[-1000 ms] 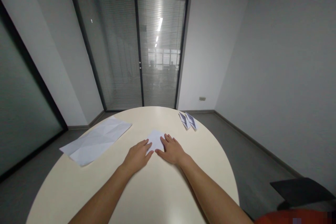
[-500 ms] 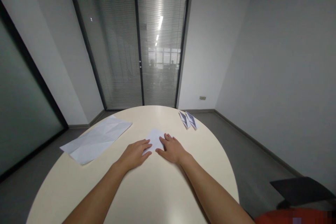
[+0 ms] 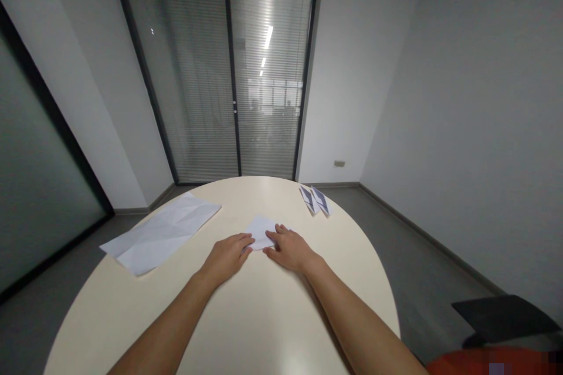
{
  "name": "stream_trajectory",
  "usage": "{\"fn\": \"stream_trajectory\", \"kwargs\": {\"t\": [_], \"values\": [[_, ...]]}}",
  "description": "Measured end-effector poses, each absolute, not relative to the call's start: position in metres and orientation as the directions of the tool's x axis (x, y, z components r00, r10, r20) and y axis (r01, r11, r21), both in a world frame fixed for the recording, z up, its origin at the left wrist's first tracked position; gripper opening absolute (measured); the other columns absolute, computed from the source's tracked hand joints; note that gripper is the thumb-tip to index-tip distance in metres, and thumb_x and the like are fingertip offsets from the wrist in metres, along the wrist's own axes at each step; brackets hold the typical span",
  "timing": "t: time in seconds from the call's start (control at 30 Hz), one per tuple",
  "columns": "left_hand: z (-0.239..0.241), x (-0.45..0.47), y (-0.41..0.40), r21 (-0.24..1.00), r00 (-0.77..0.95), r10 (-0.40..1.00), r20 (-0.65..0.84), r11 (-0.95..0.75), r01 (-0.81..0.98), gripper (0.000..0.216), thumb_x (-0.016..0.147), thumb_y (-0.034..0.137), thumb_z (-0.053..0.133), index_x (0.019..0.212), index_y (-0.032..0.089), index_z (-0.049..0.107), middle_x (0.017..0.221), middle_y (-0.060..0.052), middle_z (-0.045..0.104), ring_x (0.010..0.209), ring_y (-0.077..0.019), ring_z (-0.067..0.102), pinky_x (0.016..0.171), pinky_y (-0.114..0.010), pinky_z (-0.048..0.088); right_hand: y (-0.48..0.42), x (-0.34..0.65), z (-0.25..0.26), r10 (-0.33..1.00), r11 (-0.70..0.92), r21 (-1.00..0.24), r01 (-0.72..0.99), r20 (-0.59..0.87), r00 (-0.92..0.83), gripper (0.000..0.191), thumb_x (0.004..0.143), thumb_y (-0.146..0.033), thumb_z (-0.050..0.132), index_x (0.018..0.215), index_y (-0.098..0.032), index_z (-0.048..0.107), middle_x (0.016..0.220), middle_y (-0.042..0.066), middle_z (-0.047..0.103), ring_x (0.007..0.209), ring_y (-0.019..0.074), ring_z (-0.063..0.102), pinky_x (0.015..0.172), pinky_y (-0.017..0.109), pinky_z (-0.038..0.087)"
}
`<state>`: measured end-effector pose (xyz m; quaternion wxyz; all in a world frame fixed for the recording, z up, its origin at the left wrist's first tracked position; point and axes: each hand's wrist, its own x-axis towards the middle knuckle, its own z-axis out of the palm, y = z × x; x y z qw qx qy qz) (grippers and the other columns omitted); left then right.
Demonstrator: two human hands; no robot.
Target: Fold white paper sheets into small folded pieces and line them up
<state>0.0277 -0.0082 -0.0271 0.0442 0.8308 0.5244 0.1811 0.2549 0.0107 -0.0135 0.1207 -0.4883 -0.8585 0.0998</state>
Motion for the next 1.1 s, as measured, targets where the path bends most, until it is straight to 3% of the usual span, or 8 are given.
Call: {"fn": "stream_trajectory", "kwargs": {"t": [0.33, 0.47, 0.57, 0.8, 1.1], "values": [[-0.029, 0.022, -0.007, 0.245, 0.434, 0.85, 0.299, -0.508, 0.826, 0.032, 0.092, 0.033, 0.057, 0.121, 0.023, 0.067, 0.127, -0.006, 0.068, 0.12, -0.023, 0.059, 0.103, -0.037, 0.046, 0.014, 0.26, -0.013, 0.843, 0.538, -0.273, 0.797, 0.156, -0.516, 0.05, 0.097, -0.052, 0.046, 0.133, -0.021, 0.062, 0.137, 0.016, 0.06, 0.131, 0.0305, 0.052, 0.103, 0.04, 0.043], [-0.028, 0.022, -0.006, 0.281, 0.425, 0.847, 0.32, -0.513, 0.811, 0.027, 0.095, 0.031, 0.052, 0.115, 0.023, 0.068, 0.118, -0.005, 0.07, 0.111, -0.022, 0.062, 0.099, -0.035, 0.047, 0.017, 0.268, -0.011, 0.838, 0.545, -0.274, 0.792, 0.156, -0.522, 0.044, 0.097, -0.05, 0.047, 0.126, -0.022, 0.066, 0.124, 0.012, 0.069, 0.114, 0.0276, 0.064, 0.094, 0.035, 0.047], [-0.029, 0.02, -0.004, 0.312, 0.415, 0.847, 0.332, -0.514, 0.799, 0.025, 0.096, 0.028, 0.049, 0.109, 0.022, 0.069, 0.111, -0.005, 0.071, 0.105, -0.0207, 0.063, 0.095, -0.033, 0.048, 0.023, 0.277, -0.011, 0.839, 0.544, -0.293, 0.786, 0.158, -0.521, 0.045, 0.094, -0.044, 0.053, 0.132, -0.022, 0.062, 0.121, 0.01, 0.071, 0.105, 0.026, 0.068, 0.09, 0.033, 0.048], [-0.033, 0.017, 0.001, 0.315, 0.378, 0.856, 0.354, -0.49, 0.813, 0.024, 0.096, 0.023, 0.048, 0.106, 0.019, 0.07, 0.106, -0.007, 0.072, 0.104, -0.0215, 0.063, 0.095, -0.033, 0.047, 0.035, 0.287, -0.014, 0.868, 0.496, -0.327, 0.804, 0.212, -0.45, 0.044, 0.087, -0.025, 0.059, 0.13, -0.022, 0.064, 0.119, 0.007, 0.073, 0.107, 0.0237, 0.068, 0.091, 0.029, 0.048], [-0.024, 0.022, -0.001, 0.326, 0.254, 0.921, 0.296, -0.347, 0.879, 0.026, 0.097, 0.025, 0.046, 0.108, 0.021, 0.069, 0.107, -0.007, 0.075, 0.1, -0.0215, 0.068, 0.09, -0.03, 0.047, 0.035, 0.289, -0.011, 0.896, 0.444, -0.461, 0.769, 0.249, -0.368, 0.049, 0.084, -0.02, 0.061, 0.133, -0.02, 0.062, 0.118, 0.008, 0.073, 0.109, 0.0225, 0.067, 0.097, 0.03, 0.047]]}}
